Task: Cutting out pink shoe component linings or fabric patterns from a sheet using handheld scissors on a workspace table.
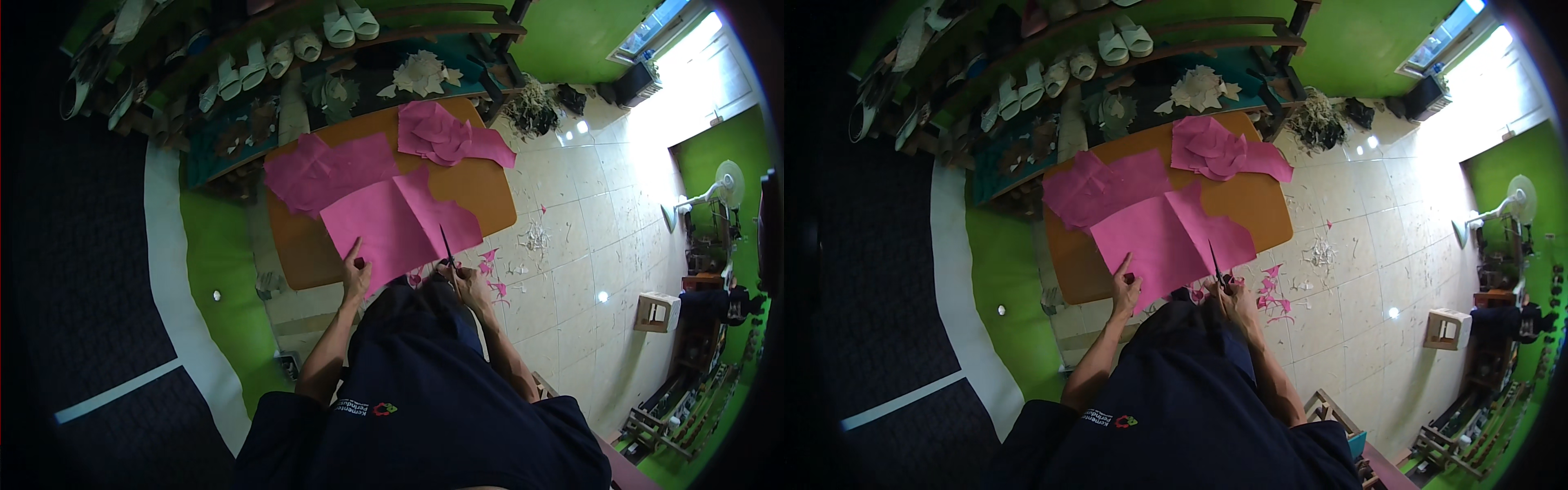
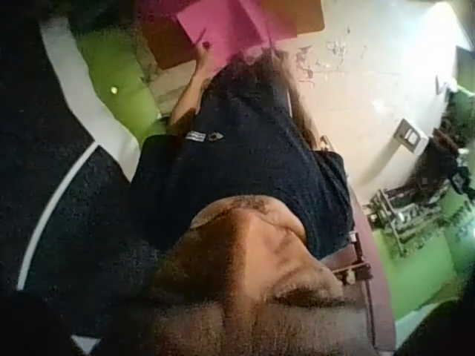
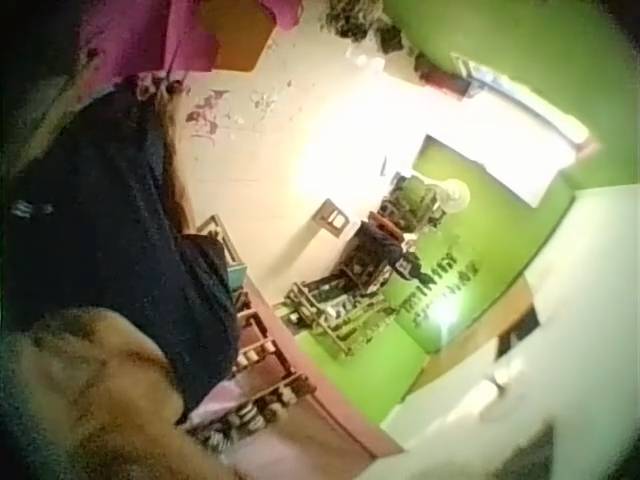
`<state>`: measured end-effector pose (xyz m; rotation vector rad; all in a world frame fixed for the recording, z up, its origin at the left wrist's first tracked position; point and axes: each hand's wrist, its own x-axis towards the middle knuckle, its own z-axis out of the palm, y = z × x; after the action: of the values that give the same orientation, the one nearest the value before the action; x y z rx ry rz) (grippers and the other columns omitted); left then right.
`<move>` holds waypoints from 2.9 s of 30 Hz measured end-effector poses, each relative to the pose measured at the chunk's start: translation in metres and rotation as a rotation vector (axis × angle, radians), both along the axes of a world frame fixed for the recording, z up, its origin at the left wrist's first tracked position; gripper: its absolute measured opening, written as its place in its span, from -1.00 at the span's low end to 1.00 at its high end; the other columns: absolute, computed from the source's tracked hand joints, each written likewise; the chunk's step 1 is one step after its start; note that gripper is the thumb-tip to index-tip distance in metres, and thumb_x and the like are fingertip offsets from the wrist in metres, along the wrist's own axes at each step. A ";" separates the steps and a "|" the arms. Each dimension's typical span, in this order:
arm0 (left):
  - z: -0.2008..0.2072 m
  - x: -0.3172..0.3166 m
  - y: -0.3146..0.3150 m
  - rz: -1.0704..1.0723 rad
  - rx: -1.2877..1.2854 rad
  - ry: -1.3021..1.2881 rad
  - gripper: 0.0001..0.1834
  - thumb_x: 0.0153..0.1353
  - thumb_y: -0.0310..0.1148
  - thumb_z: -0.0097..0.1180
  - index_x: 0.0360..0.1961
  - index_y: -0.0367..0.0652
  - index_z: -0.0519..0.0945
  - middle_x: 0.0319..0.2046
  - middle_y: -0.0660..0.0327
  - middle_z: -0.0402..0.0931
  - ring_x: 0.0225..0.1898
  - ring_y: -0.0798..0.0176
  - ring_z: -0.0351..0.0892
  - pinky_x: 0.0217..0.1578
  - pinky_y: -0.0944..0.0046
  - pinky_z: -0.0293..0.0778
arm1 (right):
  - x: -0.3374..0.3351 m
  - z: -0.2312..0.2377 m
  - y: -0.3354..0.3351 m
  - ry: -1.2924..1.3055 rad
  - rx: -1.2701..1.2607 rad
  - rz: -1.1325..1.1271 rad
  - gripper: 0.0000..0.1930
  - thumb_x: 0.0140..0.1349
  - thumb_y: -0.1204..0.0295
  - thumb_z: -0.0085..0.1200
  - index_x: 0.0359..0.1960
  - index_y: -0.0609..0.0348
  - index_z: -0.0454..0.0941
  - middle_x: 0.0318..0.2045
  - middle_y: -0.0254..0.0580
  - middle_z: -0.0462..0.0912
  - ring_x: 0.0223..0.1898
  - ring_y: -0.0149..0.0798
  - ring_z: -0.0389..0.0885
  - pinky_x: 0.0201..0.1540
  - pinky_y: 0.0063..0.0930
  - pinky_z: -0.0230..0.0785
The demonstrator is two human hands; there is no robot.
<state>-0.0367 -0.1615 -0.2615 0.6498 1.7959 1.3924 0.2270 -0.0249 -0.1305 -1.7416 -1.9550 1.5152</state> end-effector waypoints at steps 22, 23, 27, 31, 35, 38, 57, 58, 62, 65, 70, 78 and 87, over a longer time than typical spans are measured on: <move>-0.002 -0.002 0.027 0.028 -0.075 -0.358 -0.28 0.07 -0.55 0.27 0.34 -0.19 0.43 0.13 0.11 0.52 0.05 0.29 0.54 0.11 0.30 0.45 | 0.002 -0.094 -0.004 -0.085 0.151 0.091 -0.41 0.22 -0.09 0.15 -0.52 0.33 0.65 -0.61 0.19 0.60 -0.48 0.18 0.67 -0.40 -0.05 0.43; -0.004 -0.001 0.027 0.024 -0.031 -0.300 -0.27 0.07 -0.56 0.28 0.34 -0.22 0.42 0.15 0.07 0.51 0.07 0.26 0.54 0.13 0.27 0.46 | 0.001 -0.086 -0.003 -0.079 0.121 0.095 -0.42 0.22 -0.07 0.15 -0.51 0.34 0.65 -0.62 0.21 0.60 -0.48 0.19 0.67 -0.40 -0.04 0.42; 0.001 -0.002 0.022 -0.036 -0.010 -0.366 -0.25 0.05 -0.58 0.30 0.34 -0.23 0.40 0.23 0.06 0.46 0.14 0.23 0.52 0.19 0.24 0.45 | -0.002 -0.059 -0.012 -0.191 0.042 0.142 -0.36 0.18 -0.15 0.18 -0.53 0.37 0.62 -0.64 0.22 0.57 -0.52 0.21 0.64 -0.43 -0.03 0.38; -0.004 -0.003 0.015 -0.028 -0.071 -0.428 -0.24 0.03 -0.55 0.35 0.33 -0.17 0.43 0.03 0.18 0.60 0.02 0.32 0.57 0.17 0.29 0.43 | 0.006 -0.053 -0.031 -0.057 0.060 0.131 -0.27 0.14 -0.26 0.18 -0.53 0.38 0.61 -0.69 0.12 0.51 -0.62 -0.03 0.52 -0.43 -0.10 0.31; -0.004 0.003 0.010 -0.037 -0.076 -0.428 -0.25 0.04 -0.54 0.35 0.33 -0.17 0.44 -0.01 0.20 0.62 -0.01 0.34 0.59 0.15 0.32 0.43 | 0.014 -0.036 -0.045 -0.141 -0.043 0.244 -0.29 0.15 -0.26 0.15 -0.50 0.34 0.64 -0.63 0.13 0.60 -0.51 0.13 0.64 -0.38 -0.05 0.38; -0.002 0.008 0.010 -0.038 -0.091 -0.409 -0.28 0.04 -0.54 0.35 0.31 -0.16 0.47 0.00 0.22 0.62 -0.02 0.35 0.58 0.17 0.32 0.42 | 0.023 -0.036 -0.051 -0.116 -0.038 0.248 -0.32 0.16 -0.24 0.16 -0.52 0.31 0.62 -0.65 0.06 0.59 -0.54 0.08 0.61 -0.40 -0.06 0.35; -0.001 0.009 0.014 -0.086 -0.148 -0.410 -0.37 -0.01 -0.57 0.38 0.18 -0.19 0.59 -0.12 0.18 0.67 -0.14 0.32 0.67 0.08 0.34 0.51 | 0.008 -0.015 -0.090 0.098 -0.234 0.355 -0.22 0.31 -0.32 -0.13 -0.25 0.33 0.62 -0.41 0.23 0.65 -0.31 0.24 0.66 -0.23 0.01 0.43; -0.003 0.007 0.012 -0.073 -0.100 -0.438 -0.37 -0.01 -0.58 0.38 0.18 -0.19 0.58 -0.12 0.16 0.67 -0.16 0.31 0.68 0.07 0.35 0.52 | 0.003 -0.014 -0.092 0.130 -0.180 0.396 -0.25 0.35 -0.29 -0.17 -0.19 0.29 0.62 -0.37 0.24 0.65 -0.30 0.23 0.66 -0.23 0.00 0.43; -0.009 -0.001 0.004 -0.159 -0.141 -0.476 -0.36 0.02 -0.62 0.36 0.21 -0.21 0.55 -0.17 0.10 0.68 -0.16 0.30 0.69 0.03 0.38 0.55 | -0.022 -0.081 -0.121 0.215 -0.250 0.277 -0.27 0.38 -0.27 -0.24 -0.06 0.25 0.59 -0.33 0.22 0.65 -0.30 0.19 0.67 -0.20 -0.04 0.44; -0.005 0.002 0.006 -0.157 -0.152 -0.520 -0.34 0.02 -0.63 0.31 0.24 -0.28 0.50 -0.24 0.05 0.71 -0.24 0.28 0.72 -0.05 0.39 0.59 | -0.041 -0.111 -0.144 0.235 -0.202 0.202 -0.20 0.36 -0.32 -0.29 -0.04 0.30 0.58 -0.35 0.18 0.66 -0.28 0.15 0.67 -0.14 -0.08 0.45; -0.014 -0.003 0.005 -0.211 -0.144 -0.579 -0.34 0.04 -0.64 0.31 0.24 -0.31 0.49 -0.22 0.06 0.69 -0.22 0.27 0.72 -0.04 0.37 0.61 | -0.078 -0.094 -0.153 0.199 -0.387 -0.098 -0.40 0.37 -0.15 -0.06 -0.18 0.27 0.52 -0.56 -0.04 0.54 -0.52 -0.06 0.58 -0.49 -0.21 0.37; -0.015 -0.012 0.005 -0.268 -0.142 -0.568 -0.33 0.05 -0.68 0.30 0.25 -0.38 0.45 -0.10 0.09 0.63 -0.16 0.26 0.69 0.01 0.32 0.61 | -0.111 -0.081 -0.169 0.145 -0.493 -0.415 -0.18 0.15 -0.48 -0.08 -0.55 0.19 0.46 -0.67 -0.36 0.42 -0.62 -0.43 0.43 -0.55 -0.43 0.23; -0.016 -0.023 0.007 -0.285 -0.158 -0.651 -0.32 0.04 -0.68 0.32 0.26 -0.34 0.45 -0.12 0.08 0.65 -0.16 0.27 0.70 0.01 0.35 0.61 | -0.121 -0.073 -0.176 0.078 -0.516 -0.490 -0.07 0.04 -0.49 0.05 -0.40 0.42 0.66 -0.65 -0.24 0.50 -0.56 -0.39 0.45 -0.47 -0.35 0.29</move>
<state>-0.0596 -0.1548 -0.2778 0.2992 1.2218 1.0875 0.1062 -0.2013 -0.2036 -2.0916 -1.0267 1.9419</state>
